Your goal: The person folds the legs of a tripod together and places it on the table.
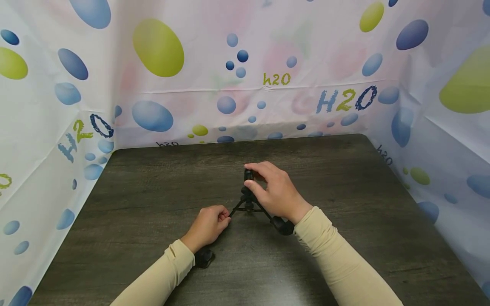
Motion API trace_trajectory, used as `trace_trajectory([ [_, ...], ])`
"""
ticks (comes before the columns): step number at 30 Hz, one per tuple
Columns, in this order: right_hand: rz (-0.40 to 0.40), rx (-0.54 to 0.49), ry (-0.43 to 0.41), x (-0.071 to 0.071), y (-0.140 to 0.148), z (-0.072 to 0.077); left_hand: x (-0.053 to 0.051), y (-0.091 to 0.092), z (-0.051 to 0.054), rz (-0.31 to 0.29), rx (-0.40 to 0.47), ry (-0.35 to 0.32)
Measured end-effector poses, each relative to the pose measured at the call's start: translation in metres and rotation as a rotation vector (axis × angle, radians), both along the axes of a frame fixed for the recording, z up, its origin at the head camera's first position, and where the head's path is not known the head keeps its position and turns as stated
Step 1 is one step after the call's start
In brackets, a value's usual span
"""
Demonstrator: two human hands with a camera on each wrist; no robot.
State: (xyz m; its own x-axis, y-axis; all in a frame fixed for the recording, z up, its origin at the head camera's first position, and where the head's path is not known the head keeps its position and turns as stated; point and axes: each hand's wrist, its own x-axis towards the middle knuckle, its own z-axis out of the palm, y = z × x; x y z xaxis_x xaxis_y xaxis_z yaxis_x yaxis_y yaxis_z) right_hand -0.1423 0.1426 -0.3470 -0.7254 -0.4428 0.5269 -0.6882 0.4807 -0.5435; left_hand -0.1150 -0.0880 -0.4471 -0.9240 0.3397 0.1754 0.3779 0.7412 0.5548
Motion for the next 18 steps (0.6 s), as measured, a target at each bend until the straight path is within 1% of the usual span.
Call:
trace_trajectory([
  [7, 0.006, -0.01, -0.028, 0.0003, 0.0, 0.0008, 0.0003, 0.0006, 0.0005, 0.003, 0.001, -0.001],
  [14, 0.019, -0.051, -0.074, 0.001, -0.0009, -0.0006, 0.0012, 0.0009, -0.0021, 0.007, 0.004, 0.045],
  [18, 0.02, -0.066, -0.083, 0.0009, -0.0011, -0.0019, 0.0015, 0.0012, -0.0025, 0.008, 0.009, 0.059],
])
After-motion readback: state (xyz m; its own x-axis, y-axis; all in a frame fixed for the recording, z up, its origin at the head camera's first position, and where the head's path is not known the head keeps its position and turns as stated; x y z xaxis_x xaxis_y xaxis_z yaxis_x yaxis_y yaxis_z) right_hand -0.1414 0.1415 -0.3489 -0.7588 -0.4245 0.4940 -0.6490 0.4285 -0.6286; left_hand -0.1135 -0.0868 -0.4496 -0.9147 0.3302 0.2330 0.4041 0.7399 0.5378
